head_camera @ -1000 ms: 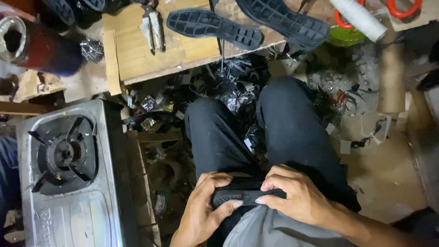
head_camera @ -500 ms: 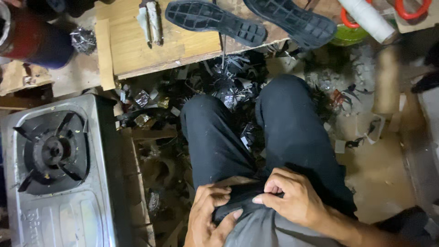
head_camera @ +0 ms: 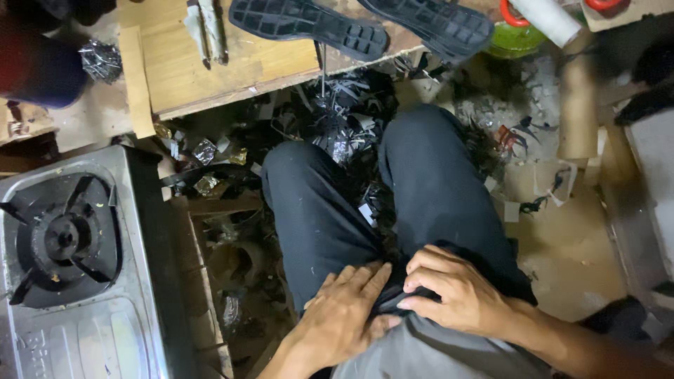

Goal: The person repeatedly hammers the heel of a black shoe to attach or secure a new sole. They pick up shoes from a shelf, hammer the heel area, inspect the fit, and place the shoe back on the shelf. The process is repeated for multiple shoes.

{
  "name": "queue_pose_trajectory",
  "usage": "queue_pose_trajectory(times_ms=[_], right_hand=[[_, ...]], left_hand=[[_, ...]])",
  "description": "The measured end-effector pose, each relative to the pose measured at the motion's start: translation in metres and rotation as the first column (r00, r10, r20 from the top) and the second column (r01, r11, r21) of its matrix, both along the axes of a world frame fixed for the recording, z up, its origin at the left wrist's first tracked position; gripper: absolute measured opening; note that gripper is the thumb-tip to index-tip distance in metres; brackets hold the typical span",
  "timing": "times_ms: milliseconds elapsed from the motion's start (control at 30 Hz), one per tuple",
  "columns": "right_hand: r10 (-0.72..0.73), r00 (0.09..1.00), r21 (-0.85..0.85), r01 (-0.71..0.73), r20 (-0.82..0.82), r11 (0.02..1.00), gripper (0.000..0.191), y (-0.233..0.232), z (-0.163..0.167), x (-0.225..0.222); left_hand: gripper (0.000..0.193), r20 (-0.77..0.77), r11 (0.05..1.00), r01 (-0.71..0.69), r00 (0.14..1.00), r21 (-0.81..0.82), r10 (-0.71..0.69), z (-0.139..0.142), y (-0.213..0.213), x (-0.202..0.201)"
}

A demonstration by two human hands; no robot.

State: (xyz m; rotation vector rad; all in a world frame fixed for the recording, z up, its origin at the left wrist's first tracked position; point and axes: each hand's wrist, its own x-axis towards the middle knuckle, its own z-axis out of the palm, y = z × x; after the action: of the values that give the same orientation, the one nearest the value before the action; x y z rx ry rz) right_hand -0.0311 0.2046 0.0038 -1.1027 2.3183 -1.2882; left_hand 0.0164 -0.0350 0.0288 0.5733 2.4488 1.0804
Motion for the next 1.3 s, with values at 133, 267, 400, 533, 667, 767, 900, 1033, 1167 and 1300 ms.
queue_pose_trajectory(times_ms=[133,267,400,533,667,767,900,1033,1167,1300], right_hand=[[-0.139,0.99,0.022,0.138,0.039,0.99,0.024,0.005,0.003,0.008],[-0.268,0.957,0.086,0.26,0.108,0.962,0.043,0.007,0.001,0.016],[-0.29,0.94,0.141,0.267,0.179,0.953,0.054,0.005,-0.005,0.023],[-0.296,0.908,0.18,0.251,0.297,0.951,0.052,0.007,-0.009,0.023],[-0.213,0.856,0.113,0.181,0.472,0.977,0.053,0.018,-0.01,0.016],[-0.175,0.871,0.056,0.168,0.458,0.984,0.053,0.026,-0.011,0.016],[-0.235,0.794,0.137,0.191,0.561,0.972,0.048,0.032,-0.018,0.021],[-0.145,0.703,-0.028,0.229,0.696,0.973,0.046,0.041,-0.026,0.022],[-0.173,0.76,-0.005,0.226,0.627,0.974,0.038,0.052,-0.034,0.023],[-0.027,0.67,-0.171,0.228,0.742,0.959,0.039,0.062,-0.045,0.023]], left_hand=[[0.063,0.147,1.0,0.001,0.989,-0.031,0.004,-0.006,0.009,0.001],[0.055,-0.11,0.995,-0.078,0.99,0.056,0.084,-0.015,0.011,0.015],[0.054,-0.246,0.991,-0.112,0.961,0.067,0.125,-0.026,0.016,0.031],[0.056,-0.284,0.994,-0.11,0.952,0.029,0.114,-0.034,0.018,0.043],[0.056,-0.326,0.991,-0.127,0.935,0.051,0.137,-0.042,0.019,0.052],[0.057,-0.353,0.987,-0.148,0.922,0.059,0.159,-0.048,0.019,0.058],[0.057,-0.38,0.992,-0.104,0.917,0.075,0.125,-0.058,0.015,0.065],[0.056,-0.454,0.991,-0.09,0.882,0.103,0.127,-0.068,0.012,0.068],[0.055,-0.465,0.988,-0.074,0.876,0.136,0.129,-0.074,0.01,0.072],[0.051,-0.443,0.985,-0.094,0.884,0.145,0.15,-0.08,0.012,0.076]])
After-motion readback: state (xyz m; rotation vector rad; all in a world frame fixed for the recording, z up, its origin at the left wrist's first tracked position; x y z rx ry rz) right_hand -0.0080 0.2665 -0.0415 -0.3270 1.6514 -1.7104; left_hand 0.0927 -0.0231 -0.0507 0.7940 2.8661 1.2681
